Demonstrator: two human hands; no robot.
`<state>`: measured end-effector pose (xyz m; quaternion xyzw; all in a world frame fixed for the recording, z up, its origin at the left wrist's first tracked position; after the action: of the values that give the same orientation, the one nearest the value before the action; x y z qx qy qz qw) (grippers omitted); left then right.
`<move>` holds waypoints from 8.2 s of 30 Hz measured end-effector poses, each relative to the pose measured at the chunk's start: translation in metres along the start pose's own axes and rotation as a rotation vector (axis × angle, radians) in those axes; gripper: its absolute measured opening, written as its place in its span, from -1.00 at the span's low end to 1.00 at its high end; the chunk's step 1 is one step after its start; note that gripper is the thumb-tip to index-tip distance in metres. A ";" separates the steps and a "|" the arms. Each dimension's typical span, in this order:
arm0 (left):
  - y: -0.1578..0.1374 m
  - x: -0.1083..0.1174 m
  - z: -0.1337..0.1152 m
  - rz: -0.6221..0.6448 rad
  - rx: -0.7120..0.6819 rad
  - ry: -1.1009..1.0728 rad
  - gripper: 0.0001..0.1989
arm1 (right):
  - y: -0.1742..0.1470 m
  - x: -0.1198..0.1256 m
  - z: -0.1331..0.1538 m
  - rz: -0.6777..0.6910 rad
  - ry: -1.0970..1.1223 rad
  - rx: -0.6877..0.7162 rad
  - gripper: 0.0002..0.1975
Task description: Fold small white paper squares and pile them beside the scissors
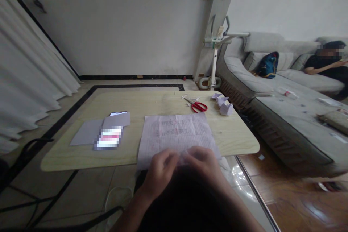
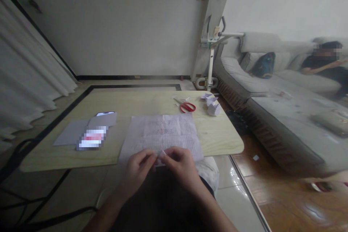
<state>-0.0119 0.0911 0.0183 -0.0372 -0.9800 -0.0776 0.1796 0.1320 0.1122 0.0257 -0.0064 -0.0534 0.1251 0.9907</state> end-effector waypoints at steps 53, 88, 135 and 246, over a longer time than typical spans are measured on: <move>-0.008 -0.001 -0.004 -0.110 0.065 -0.075 -0.61 | -0.008 -0.006 0.002 -0.070 0.263 0.150 -0.81; -0.011 -0.018 -0.004 0.267 0.077 -0.075 -0.58 | -0.009 -0.010 -0.010 0.226 0.066 0.028 -0.62; -0.012 -0.008 0.020 -0.098 0.268 -0.326 -0.63 | -0.012 -0.026 0.000 0.243 0.259 0.042 -0.57; -0.013 -0.015 -0.003 0.117 -0.047 -0.012 -0.67 | -0.007 -0.020 -0.010 0.200 0.166 0.002 -0.59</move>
<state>0.0020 0.0771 0.0134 -0.0989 -0.9751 -0.0895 0.1770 0.1158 0.1004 0.0135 -0.0209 0.0300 0.2224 0.9743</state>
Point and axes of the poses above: each hand's wrist, its own y-axis towards the middle knuckle, its own x-axis out of the back of the hand, z = x × y, the point moved 7 cm from there along y, towards the middle knuckle, and after that the axes turned 5 degrees about y, right-handed, at the moved point
